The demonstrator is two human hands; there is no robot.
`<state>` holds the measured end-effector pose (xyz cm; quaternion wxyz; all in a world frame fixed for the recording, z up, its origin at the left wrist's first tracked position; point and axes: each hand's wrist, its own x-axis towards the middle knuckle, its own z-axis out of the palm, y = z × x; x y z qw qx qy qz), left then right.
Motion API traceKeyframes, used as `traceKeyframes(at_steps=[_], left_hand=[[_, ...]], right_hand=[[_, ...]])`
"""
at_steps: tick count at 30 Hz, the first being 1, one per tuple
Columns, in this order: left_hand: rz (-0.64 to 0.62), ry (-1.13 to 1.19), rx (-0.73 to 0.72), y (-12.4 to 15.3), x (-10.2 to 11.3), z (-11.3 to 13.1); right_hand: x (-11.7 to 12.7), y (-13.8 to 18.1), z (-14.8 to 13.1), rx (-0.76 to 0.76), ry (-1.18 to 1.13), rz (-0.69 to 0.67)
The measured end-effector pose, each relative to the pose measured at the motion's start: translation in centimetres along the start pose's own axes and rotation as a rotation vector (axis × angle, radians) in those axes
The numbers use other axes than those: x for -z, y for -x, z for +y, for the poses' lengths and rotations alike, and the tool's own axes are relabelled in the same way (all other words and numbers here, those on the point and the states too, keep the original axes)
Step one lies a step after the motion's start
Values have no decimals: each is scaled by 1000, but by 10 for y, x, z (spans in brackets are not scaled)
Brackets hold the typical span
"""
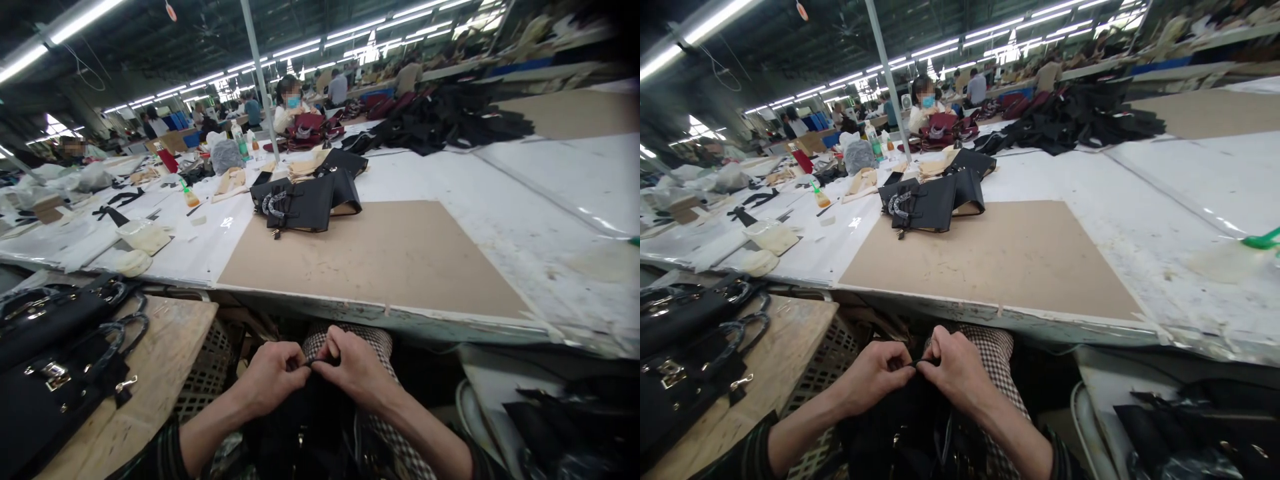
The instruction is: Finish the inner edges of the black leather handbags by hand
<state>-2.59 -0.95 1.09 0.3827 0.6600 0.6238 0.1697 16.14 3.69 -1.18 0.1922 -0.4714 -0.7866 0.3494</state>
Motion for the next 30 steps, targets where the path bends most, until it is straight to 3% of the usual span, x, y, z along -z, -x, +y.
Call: traceKeyframes(at_steps=[7, 15, 26, 30], left_hand=[[-165, 53, -36, -22, -4, 11], [-245, 226, 66, -30, -14, 4], [-267, 256, -28, -30, -10, 17], [-259, 222, -70, -30, -8, 18]], right_hand=[[14, 2, 11, 49, -184, -50], [44, 10, 29, 31, -351, -162], [35, 7, 36, 28, -399, -115], [26, 8, 32, 25, -390, -37]])
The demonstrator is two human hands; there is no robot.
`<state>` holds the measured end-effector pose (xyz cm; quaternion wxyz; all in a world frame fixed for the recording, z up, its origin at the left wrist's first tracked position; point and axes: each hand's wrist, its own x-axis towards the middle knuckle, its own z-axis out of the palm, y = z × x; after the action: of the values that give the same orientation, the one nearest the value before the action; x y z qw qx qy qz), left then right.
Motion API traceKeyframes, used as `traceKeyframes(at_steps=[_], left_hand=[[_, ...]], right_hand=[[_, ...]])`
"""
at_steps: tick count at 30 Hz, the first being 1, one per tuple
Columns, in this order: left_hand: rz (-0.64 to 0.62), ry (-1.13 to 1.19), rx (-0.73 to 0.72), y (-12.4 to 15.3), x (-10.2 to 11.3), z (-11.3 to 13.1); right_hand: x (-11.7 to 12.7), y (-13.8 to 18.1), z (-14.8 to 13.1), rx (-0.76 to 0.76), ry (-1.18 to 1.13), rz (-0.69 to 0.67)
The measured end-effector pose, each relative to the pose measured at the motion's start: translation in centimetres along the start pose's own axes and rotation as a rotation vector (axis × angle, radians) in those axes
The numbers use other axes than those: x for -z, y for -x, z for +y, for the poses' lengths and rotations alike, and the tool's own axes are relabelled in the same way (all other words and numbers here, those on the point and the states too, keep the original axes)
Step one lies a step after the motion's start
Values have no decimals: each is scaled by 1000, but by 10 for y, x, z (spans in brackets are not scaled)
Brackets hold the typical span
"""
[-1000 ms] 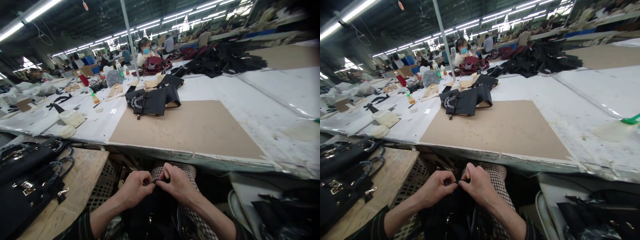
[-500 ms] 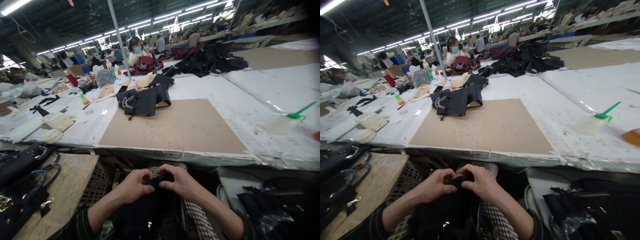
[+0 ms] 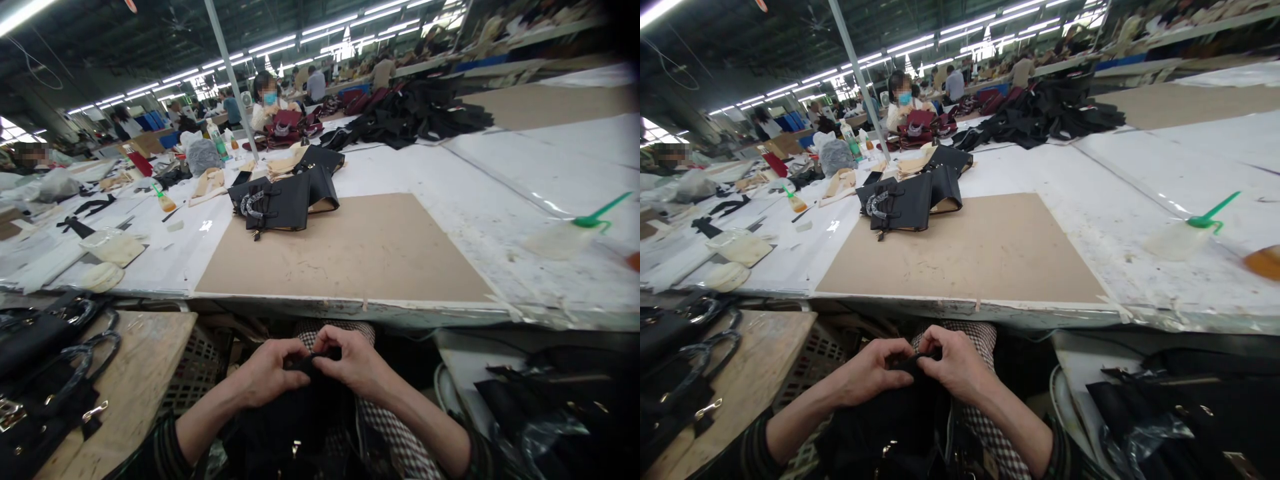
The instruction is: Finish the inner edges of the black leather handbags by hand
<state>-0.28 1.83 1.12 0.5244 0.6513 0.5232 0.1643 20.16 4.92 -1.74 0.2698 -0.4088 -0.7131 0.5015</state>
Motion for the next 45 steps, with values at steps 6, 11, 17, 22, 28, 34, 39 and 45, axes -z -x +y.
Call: traceKeyframes(at_steps=[6, 11, 17, 22, 28, 34, 39, 45], left_hand=[[-7, -46, 49, -12, -3, -6], [26, -188, 55, -22, -5, -8], [-59, -286, 10, -24, -15, 10], [-113, -390, 1, -15, -2, 31], [-334, -406, 4, 22, 50, 58], [-455, -302, -140, 20, 45, 40], [-380, -38, 107, 14, 35, 20], [-274, -256, 132, 16, 41, 28]], right_hand=[[-6, -5, 0, -14, 31, 28], [11, 28, -19, -5, 340, 176], [-22, 105, -34, 9, 408, 216], [-13, 122, -27, -179, 163, 313], [51, 142, -23, -172, -245, 23], [45, 134, 1, -248, -462, -127], [37, 127, 14, -279, -522, -93], [41, 126, 16, -325, -457, -80]])
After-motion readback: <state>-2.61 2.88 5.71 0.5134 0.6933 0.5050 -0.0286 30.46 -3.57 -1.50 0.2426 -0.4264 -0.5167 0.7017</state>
